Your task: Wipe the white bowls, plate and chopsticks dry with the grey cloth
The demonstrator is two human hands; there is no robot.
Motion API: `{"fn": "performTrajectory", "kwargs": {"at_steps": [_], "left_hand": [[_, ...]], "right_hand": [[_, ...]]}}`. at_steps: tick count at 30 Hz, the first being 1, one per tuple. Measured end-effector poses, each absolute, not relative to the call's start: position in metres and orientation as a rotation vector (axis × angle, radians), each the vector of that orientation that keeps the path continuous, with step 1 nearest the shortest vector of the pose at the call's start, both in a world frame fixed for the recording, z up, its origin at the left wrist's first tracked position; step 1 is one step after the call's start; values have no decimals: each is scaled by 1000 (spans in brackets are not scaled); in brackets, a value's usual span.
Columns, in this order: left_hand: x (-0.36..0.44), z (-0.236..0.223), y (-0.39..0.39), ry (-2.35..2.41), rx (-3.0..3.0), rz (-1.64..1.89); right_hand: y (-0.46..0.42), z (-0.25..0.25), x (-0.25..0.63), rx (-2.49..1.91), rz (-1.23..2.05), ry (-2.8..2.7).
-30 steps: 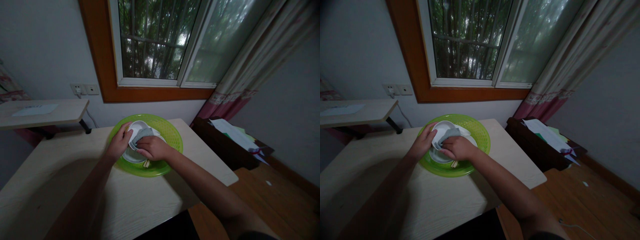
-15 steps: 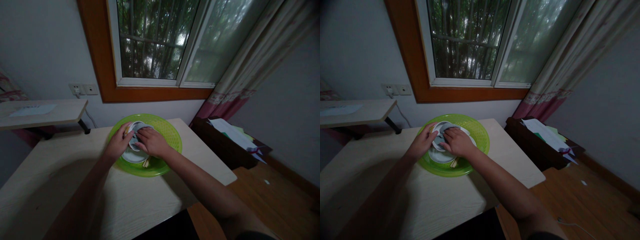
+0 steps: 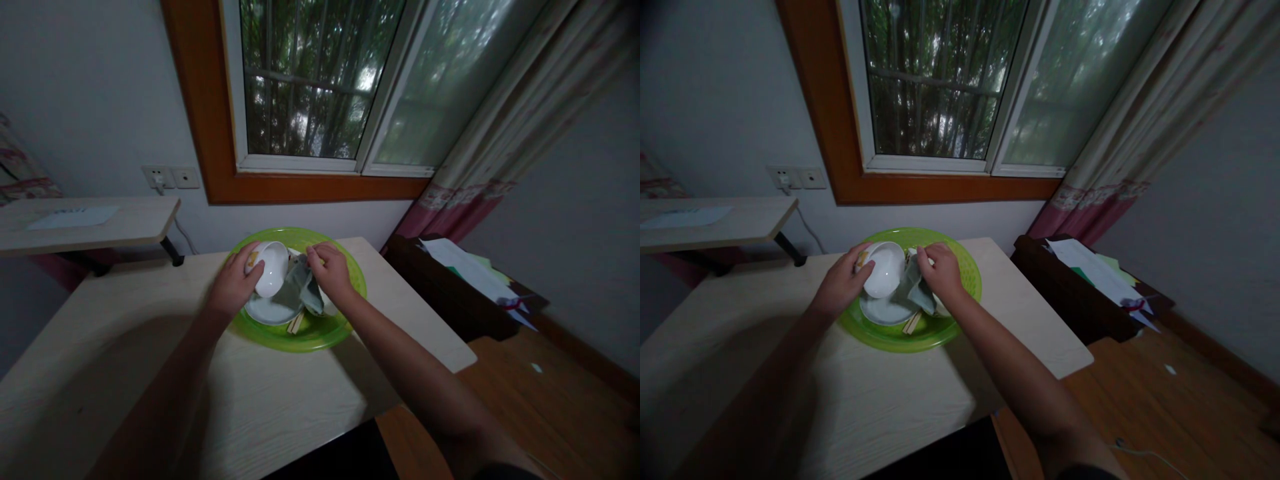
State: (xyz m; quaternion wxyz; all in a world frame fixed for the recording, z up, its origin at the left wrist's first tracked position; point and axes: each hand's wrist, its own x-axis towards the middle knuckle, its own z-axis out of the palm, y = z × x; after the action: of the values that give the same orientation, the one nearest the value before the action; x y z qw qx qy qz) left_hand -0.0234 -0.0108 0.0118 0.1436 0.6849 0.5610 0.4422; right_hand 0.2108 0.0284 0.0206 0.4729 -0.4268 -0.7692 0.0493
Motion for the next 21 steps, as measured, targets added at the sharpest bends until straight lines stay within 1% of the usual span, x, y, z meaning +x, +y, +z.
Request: {"fn": "performTrajectory", "kwargs": {"at_steps": [3,5,11,21], "left_hand": [[-26,7,-10,1657,2050,1211],[-25,6,-10,1726,2054,1129],[-20,15,-15,1830,2088,826],[-21,9,-15,1784,2293,510]], "right_hand": [[38,18,215,-1171,147,-1718],[45,12,217,-1235,191,-1704],[57,-5,218,-1375,235,-1948],[56,-11,216,-1536,254,-2122]]}}
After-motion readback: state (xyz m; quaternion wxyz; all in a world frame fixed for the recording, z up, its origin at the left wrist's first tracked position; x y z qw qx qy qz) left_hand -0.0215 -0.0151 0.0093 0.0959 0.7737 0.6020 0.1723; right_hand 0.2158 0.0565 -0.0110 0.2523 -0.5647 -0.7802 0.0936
